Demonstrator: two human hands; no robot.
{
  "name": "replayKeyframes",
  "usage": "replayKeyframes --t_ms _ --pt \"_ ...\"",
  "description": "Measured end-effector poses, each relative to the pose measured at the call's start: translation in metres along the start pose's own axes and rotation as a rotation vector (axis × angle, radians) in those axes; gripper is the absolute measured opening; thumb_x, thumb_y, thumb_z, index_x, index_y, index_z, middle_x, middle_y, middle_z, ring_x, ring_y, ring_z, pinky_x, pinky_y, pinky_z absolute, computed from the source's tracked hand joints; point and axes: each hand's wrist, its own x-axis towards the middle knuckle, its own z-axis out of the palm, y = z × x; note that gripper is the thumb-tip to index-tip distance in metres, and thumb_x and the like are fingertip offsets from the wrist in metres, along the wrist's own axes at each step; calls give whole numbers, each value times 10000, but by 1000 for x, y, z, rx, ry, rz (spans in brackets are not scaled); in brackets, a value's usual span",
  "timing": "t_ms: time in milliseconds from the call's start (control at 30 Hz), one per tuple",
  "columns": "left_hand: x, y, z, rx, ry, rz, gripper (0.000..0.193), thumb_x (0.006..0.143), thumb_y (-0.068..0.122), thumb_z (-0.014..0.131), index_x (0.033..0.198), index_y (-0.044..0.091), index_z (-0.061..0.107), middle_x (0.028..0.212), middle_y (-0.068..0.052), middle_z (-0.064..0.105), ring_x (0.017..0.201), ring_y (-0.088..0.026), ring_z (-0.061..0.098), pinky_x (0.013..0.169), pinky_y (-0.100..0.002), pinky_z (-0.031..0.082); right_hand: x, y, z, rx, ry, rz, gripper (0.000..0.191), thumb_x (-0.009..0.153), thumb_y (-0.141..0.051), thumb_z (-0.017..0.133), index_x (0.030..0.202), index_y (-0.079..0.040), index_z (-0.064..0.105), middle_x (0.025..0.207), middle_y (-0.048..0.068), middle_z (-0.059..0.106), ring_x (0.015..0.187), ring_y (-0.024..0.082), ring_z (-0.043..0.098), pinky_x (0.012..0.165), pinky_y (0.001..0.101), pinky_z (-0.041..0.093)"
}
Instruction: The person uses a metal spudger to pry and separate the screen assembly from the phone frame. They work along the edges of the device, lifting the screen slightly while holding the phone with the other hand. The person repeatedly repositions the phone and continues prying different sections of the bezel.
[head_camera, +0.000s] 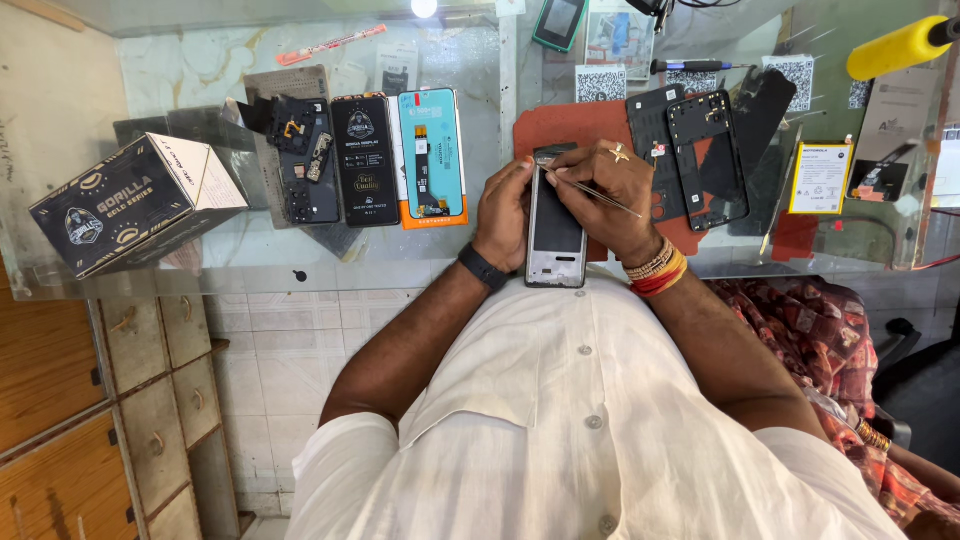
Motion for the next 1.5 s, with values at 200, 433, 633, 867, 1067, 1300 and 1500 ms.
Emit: replayKeyframes --t_ms 200,433,633,867,1067,1300,1500 --pt "-2 5 6 -72 3 -46 322 1123 221 414 1216 -15 611 1118 -134 698 1006 -202 694 907 -349 582 3 0 -3 25 -49 -37 176 872 59 828 898 -4 666 993 137 766 877 240 748 792 366 537" --pt "-1 3 5 -128 -46 -36 311 1140 192 411 1271 -16 601 1174 -144 686 1066 -216 685 960 -361 566 1 -1 -7 0 -94 -38 168 829 65 842 873 -2 694 973 127 762 835 238 709 763 360 521" --pt "1 0 4 -134 -66 -60 345 1136 210 395 1305 -21 589 1209 -160 681 1098 -241 678 1000 -383 546 -3 -5 -9 27 -117 -48 179 825 67 837 866 -20 686 978 115 763 851 232 712 784 346 541" --pt "2 -3 0 -149 -120 -82 377 1132 234 374 1322 -14 585 1229 -154 681 1117 -239 676 1016 -381 542 -9 -15 -12 82 -133 -51 178 822 63 815 845 -26 663 950 115 752 831 231 712 822 385 526" --pt "4 -7 3 -327 -249 -127 372 1195 261 370 1357 -4 575 1248 -145 673 1150 -251 672 1040 -418 542 0 -9 -10 -26 -47 -24 179 887 68 817 888 -24 664 993 129 766 881 228 732 789 352 546" --pt "1 -4 3 -209 -196 -163 432 1126 314 336 1311 12 584 1256 -151 691 1127 -251 682 1025 -396 547 -13 -20 -14 37 -190 -105 190 809 41 838 845 -46 673 946 87 773 759 188 646 826 393 480" --pt "4 -10 2 -378 -280 -224 377 1177 321 367 1308 39 580 1230 -138 685 1124 -262 688 1008 -438 560 2 -12 -17 -79 -55 -38 167 838 20 851 855 -45 698 974 78 772 817 203 636 916 404 420"
